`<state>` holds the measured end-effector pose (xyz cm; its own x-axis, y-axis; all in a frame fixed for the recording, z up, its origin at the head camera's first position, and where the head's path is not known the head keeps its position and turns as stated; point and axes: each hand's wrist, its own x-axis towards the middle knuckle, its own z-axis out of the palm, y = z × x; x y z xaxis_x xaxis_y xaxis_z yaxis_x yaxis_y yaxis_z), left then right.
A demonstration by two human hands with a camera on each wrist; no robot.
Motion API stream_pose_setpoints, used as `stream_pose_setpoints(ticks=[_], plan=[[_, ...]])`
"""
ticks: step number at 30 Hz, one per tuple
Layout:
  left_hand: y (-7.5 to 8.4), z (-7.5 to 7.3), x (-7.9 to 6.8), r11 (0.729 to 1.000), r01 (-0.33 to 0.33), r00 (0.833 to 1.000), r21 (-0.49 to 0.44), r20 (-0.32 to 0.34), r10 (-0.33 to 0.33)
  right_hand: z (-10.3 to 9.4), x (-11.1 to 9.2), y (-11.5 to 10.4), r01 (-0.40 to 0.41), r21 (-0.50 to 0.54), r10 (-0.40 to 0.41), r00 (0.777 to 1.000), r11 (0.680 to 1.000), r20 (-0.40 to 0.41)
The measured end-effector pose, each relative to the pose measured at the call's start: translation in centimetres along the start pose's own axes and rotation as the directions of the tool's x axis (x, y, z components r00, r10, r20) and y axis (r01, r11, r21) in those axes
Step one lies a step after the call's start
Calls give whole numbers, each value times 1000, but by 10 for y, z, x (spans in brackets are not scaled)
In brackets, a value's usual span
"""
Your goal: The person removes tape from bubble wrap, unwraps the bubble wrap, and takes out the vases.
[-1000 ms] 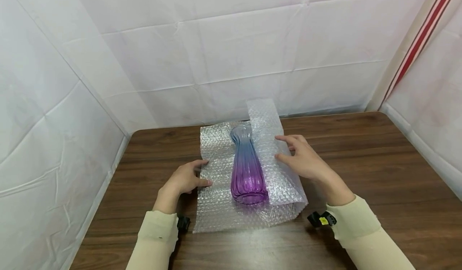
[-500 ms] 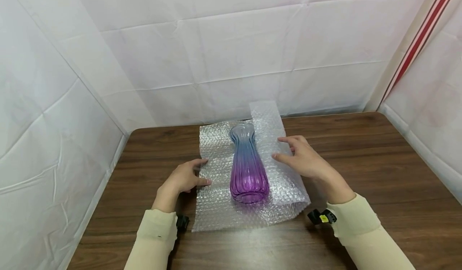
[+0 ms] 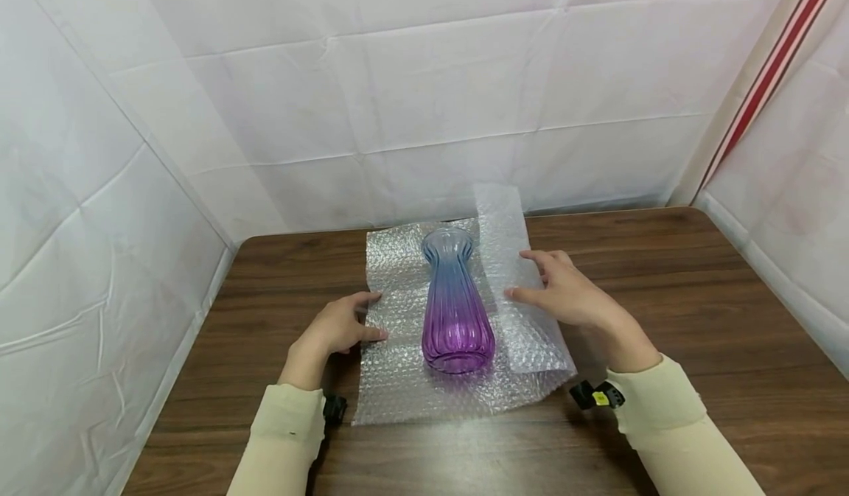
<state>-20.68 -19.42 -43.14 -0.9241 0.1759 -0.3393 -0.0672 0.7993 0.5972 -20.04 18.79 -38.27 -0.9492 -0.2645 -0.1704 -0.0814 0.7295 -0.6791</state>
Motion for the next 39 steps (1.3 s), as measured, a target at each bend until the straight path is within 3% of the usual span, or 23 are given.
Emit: stream_pose_setpoints(ticks=[8,19,26,39], plan=[[-2,0,1,1000,14,1000,-25,5,-14,-8,-2,3,7,-4,-7,1000,1000,23],[0,0,1,1000,20,1000,-7,16,-20,-10,-2,9,97,-15,-97,995,995,13],[0,0,0,1000,12,1000,6,16,-12,-11,-4,7,74,-71,-72,997,995,26],[-1,0,1,1000,10,1000,2,11,-10,-16,-5,7,53,-69,-51,998,996,38]])
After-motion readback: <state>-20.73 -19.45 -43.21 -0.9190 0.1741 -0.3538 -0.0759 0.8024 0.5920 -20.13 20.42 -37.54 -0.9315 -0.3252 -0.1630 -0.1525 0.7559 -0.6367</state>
